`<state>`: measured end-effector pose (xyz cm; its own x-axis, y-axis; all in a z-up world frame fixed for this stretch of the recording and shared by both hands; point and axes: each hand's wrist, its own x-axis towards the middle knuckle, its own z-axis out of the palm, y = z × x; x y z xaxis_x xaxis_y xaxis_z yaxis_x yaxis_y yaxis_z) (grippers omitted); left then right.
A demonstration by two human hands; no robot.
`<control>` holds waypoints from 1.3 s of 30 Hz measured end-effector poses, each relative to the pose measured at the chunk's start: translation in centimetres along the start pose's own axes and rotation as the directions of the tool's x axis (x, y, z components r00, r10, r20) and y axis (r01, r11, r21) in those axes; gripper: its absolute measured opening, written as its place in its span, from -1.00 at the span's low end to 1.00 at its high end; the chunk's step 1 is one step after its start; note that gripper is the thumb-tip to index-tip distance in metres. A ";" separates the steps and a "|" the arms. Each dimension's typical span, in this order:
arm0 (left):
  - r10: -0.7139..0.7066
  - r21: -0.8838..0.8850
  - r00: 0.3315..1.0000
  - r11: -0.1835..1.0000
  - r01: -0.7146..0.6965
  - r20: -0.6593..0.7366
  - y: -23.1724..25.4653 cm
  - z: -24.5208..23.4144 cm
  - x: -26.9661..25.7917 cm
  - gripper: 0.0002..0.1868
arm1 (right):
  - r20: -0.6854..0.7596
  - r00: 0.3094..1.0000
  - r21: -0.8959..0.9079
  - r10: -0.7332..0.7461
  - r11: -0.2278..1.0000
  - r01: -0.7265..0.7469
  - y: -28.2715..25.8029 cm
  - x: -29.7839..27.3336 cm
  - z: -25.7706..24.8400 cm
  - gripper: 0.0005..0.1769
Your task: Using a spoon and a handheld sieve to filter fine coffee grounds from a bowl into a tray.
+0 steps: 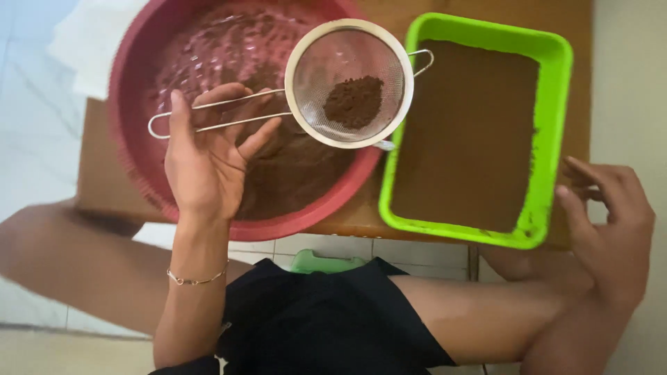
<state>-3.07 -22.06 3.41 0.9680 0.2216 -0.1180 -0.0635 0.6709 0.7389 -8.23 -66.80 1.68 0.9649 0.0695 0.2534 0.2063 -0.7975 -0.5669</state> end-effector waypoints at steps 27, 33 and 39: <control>-0.112 0.117 0.963 0.989 0.085 0.247 -7.9 8.0 5.8 -0.43 | -0.072 0.981 0.024 0.178 0.984 -0.177 6.4 3.8 0.0 -0.71; -0.160 0.165 0.961 0.978 0.124 0.227 -7.7 8.3 5.4 -0.48 | -0.081 0.981 0.072 0.176 0.983 -0.170 6.3 3.8 0.1 -0.72; -0.119 0.194 0.958 0.979 0.069 0.261 -6.7 8.1 3.1 -0.50 | -0.091 0.982 0.080 0.165 0.984 -0.158 5.9 3.9 -0.1 -0.73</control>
<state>2.30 -31.58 3.47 0.9982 -0.0529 -0.0277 0.0518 0.5346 0.8435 -3.28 -71.25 -0.60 0.9668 -0.1180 0.2266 0.0637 -0.7477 -0.6610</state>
